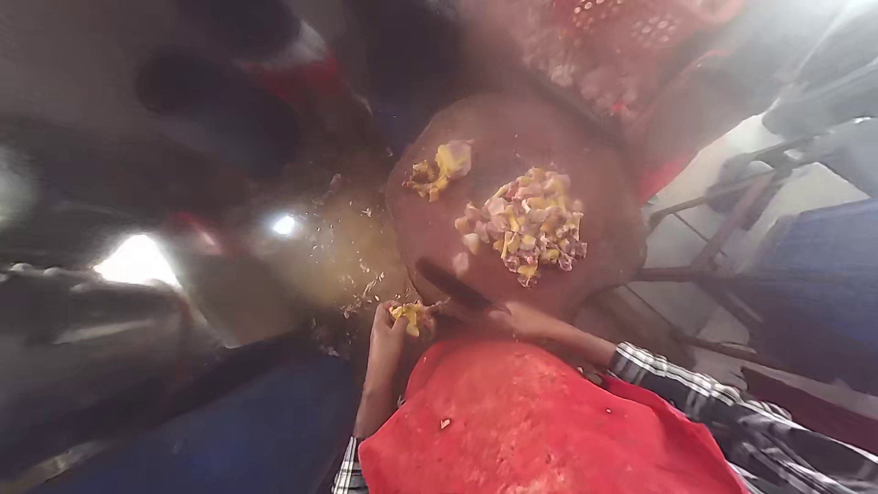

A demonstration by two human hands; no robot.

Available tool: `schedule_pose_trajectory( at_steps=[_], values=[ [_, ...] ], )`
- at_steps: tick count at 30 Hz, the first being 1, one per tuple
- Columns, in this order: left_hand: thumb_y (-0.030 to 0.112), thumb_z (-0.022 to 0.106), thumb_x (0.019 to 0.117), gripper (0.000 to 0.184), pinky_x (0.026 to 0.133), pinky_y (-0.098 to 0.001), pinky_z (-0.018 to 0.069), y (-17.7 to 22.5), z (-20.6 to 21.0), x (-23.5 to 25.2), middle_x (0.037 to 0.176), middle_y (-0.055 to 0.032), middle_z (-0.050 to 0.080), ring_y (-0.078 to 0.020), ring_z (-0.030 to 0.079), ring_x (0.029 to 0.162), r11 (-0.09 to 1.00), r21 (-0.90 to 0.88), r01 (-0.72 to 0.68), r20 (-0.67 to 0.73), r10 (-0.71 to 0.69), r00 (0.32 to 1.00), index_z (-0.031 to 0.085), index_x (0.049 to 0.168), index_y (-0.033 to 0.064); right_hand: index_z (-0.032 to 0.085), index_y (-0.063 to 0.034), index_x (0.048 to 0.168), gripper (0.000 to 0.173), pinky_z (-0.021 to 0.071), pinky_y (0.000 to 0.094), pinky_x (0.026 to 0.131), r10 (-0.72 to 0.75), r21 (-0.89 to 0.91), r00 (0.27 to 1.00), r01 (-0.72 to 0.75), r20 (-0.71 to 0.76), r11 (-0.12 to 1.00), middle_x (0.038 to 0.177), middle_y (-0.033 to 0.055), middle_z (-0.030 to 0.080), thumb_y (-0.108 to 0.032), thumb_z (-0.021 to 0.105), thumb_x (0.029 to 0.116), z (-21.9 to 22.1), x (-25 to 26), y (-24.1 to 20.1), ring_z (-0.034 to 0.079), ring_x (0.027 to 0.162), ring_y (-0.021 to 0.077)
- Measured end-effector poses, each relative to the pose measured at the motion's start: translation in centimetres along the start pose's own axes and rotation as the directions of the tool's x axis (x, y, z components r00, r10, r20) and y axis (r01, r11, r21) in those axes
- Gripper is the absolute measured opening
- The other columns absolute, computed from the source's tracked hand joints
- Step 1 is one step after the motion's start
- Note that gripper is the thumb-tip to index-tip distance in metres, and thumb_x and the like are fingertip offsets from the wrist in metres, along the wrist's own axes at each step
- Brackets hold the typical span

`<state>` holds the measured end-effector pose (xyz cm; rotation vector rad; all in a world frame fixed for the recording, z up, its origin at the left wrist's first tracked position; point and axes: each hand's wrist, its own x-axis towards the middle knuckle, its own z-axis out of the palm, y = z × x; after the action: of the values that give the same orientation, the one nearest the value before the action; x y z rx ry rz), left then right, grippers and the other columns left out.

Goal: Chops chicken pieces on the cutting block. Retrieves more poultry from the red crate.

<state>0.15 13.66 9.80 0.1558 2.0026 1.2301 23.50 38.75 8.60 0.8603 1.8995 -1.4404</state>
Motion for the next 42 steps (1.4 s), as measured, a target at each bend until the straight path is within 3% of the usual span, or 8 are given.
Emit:
schedule_pose_trajectory(
  at_steps=[7, 13, 21, 26, 28, 34, 37, 42],
  values=[
    [0.014, 0.056, 0.1016, 0.031, 0.066, -0.0404, 0.0607, 3.0, 5.3, 2.8, 0.099, -0.0167, 0.068, -0.0250, 0.068, 0.076, 0.943, -0.332, 0.017, 0.164, 0.040, 0.986, 0.049, 0.129, -0.0002, 0.062, -0.0090, 0.117, 0.051, 0.0537, 0.0459, 0.068, -0.069, 0.051, 0.917, 0.097, -0.392, 0.994, 0.080, 0.0081, 0.059, -0.056, 0.044, 0.1052, -5.2, -3.1, -5.8, 0.061, 0.070, 0.0220],
    [0.021, 0.066, 0.0997, 0.038, 0.062, -0.0388, 0.0633, 0.2, 9.5, 5.9, 0.093, -0.0137, 0.071, -0.0221, 0.071, 0.069, 0.999, -0.038, -0.019, 0.125, 0.024, 0.992, 0.052, 0.129, 0.0009, 0.063, -0.0121, 0.124, 0.044, 0.0569, 0.0396, 0.074, -0.351, 0.005, 0.813, 0.399, -0.465, 0.917, 0.088, 0.0038, 0.064, -0.049, 0.047, 0.1062, -2.4, -4.2, -9.4, 0.063, 0.077, 0.0145],
    [0.044, 0.060, 0.0989, 0.048, 0.083, -0.0585, 0.0578, 1.6, 6.8, 4.6, 0.104, -0.0095, 0.074, -0.0297, 0.072, 0.092, 0.718, 0.675, -0.171, 0.089, 0.150, 0.985, 0.057, 0.141, 0.0219, 0.062, -0.0081, 0.111, 0.060, 0.0542, 0.0538, 0.074, -0.051, -0.113, 0.979, 0.028, -0.200, 0.993, 0.086, 0.0121, 0.062, -0.063, 0.040, 0.1032, -1.2, -1.9, -5.6, 0.064, 0.079, 0.0275],
    [0.031, 0.067, 0.0958, 0.030, 0.075, -0.0434, 0.0604, 0.8, 6.4, 3.6, 0.089, -0.0040, 0.072, -0.0173, 0.070, 0.079, 0.794, 0.533, -0.293, 0.010, 0.340, 0.940, 0.069, 0.118, 0.0115, 0.063, -0.0123, 0.115, 0.048, 0.0549, 0.0371, 0.068, -0.380, 0.027, 0.877, 0.405, -0.294, 0.914, 0.081, 0.0024, 0.061, -0.056, 0.045, 0.1049, -0.5, -4.0, -8.7, 0.061, 0.071, 0.0127],
    [0.030, 0.068, 0.0951, 0.029, 0.075, -0.0419, 0.0607, 0.4, 6.3, 3.5, 0.089, -0.0034, 0.072, -0.0158, 0.070, 0.079, 0.813, 0.506, -0.287, -0.022, 0.344, 0.939, 0.069, 0.116, 0.0098, 0.064, -0.0107, 0.122, 0.048, 0.0564, 0.0439, 0.079, -0.294, -0.025, 0.930, 0.296, -0.218, 0.955, 0.093, 0.0090, 0.067, -0.052, 0.045, 0.1059, 0.6, -2.7, -6.7, 0.066, 0.083, 0.0190],
    [0.020, 0.065, 0.0988, 0.021, 0.062, -0.0364, 0.0624, 0.2, 6.5, 2.8, 0.081, -0.0064, 0.073, -0.0165, 0.071, 0.066, 0.995, 0.085, -0.049, -0.074, 0.055, 0.996, 0.064, 0.111, 0.0027, 0.063, -0.0072, 0.114, 0.062, 0.0553, 0.0576, 0.077, -0.049, -0.208, 0.988, 0.018, -0.145, 0.978, 0.089, 0.0139, 0.065, -0.064, 0.040, 0.1030, -0.1, -1.1, -3.6, 0.067, 0.083, 0.0311],
    [0.017, 0.055, 0.1062, 0.027, 0.077, -0.0456, 0.0644, -1.3, 7.3, 2.6, 0.103, -0.0209, 0.075, -0.0323, 0.076, 0.088, 0.917, -0.352, 0.190, 0.153, -0.144, 0.978, 0.054, 0.121, -0.0054, 0.062, -0.0140, 0.118, 0.053, 0.0552, 0.0483, 0.072, -0.189, -0.141, 0.947, 0.156, -0.261, 0.978, 0.084, 0.0065, 0.063, -0.060, 0.041, 0.1037, -1.0, -3.4, -7.0, 0.064, 0.077, 0.0220],
    [0.016, 0.054, 0.1065, 0.025, 0.076, -0.0441, 0.0641, -2.6, 9.1, 1.5, 0.105, -0.0225, 0.074, -0.0328, 0.076, 0.088, 0.860, -0.423, 0.287, 0.231, -0.204, 0.951, 0.052, 0.121, -0.0052, 0.064, -0.0111, 0.125, 0.046, 0.0565, 0.0396, 0.075, -0.319, -0.043, 0.897, 0.322, -0.306, 0.946, 0.089, 0.0067, 0.066, -0.049, 0.045, 0.1066, 1.2, -3.4, -6.8, 0.064, 0.079, 0.0158]
  ],
)
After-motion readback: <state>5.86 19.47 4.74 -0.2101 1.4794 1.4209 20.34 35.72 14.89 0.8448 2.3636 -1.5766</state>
